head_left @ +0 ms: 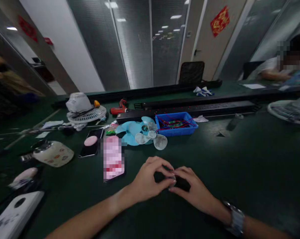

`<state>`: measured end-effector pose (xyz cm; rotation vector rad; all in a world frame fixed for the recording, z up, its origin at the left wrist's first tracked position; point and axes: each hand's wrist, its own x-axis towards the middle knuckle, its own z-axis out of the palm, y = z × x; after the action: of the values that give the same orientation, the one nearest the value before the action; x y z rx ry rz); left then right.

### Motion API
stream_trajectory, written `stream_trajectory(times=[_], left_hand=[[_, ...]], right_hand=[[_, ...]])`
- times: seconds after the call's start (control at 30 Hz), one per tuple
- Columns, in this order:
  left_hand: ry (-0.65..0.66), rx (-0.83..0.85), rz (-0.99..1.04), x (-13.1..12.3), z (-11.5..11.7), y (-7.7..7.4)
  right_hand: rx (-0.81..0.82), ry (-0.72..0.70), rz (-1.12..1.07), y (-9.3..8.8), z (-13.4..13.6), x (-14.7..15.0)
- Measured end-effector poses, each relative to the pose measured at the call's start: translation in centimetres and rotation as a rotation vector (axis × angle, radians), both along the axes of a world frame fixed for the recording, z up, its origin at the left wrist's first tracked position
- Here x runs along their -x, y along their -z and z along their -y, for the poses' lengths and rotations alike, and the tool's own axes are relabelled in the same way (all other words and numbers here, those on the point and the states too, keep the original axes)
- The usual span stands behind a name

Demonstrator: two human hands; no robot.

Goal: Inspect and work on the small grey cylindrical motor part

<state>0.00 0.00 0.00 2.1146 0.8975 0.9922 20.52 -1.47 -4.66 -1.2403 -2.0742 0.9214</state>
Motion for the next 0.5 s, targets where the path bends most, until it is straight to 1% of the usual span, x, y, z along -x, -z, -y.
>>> stream_trajectory(times=[0.17, 0.37, 0.43, 0.5], left_hand=[[-0.087, 0.012, 0.026, -0.32, -0.02, 0.4], [-0.134, -0.046, 0.107, -0.47, 0.43, 0.66], [-0.19, -0.032, 0.14, -0.38, 0.24, 0.69], [-0.27, 0.033, 0.162, -0.19, -0.25, 0.92]], right_hand=[[-0.026, -0.035, 0.015, -0.31, 0.57, -0.23], [0.015, -0.021, 0.014, -0.68, 0.54, -0.2], [0.023, -0.01, 0.018, -0.68, 0.45, -0.19], [0.038, -0.007, 0.024, -0.67, 0.39, -0.19]])
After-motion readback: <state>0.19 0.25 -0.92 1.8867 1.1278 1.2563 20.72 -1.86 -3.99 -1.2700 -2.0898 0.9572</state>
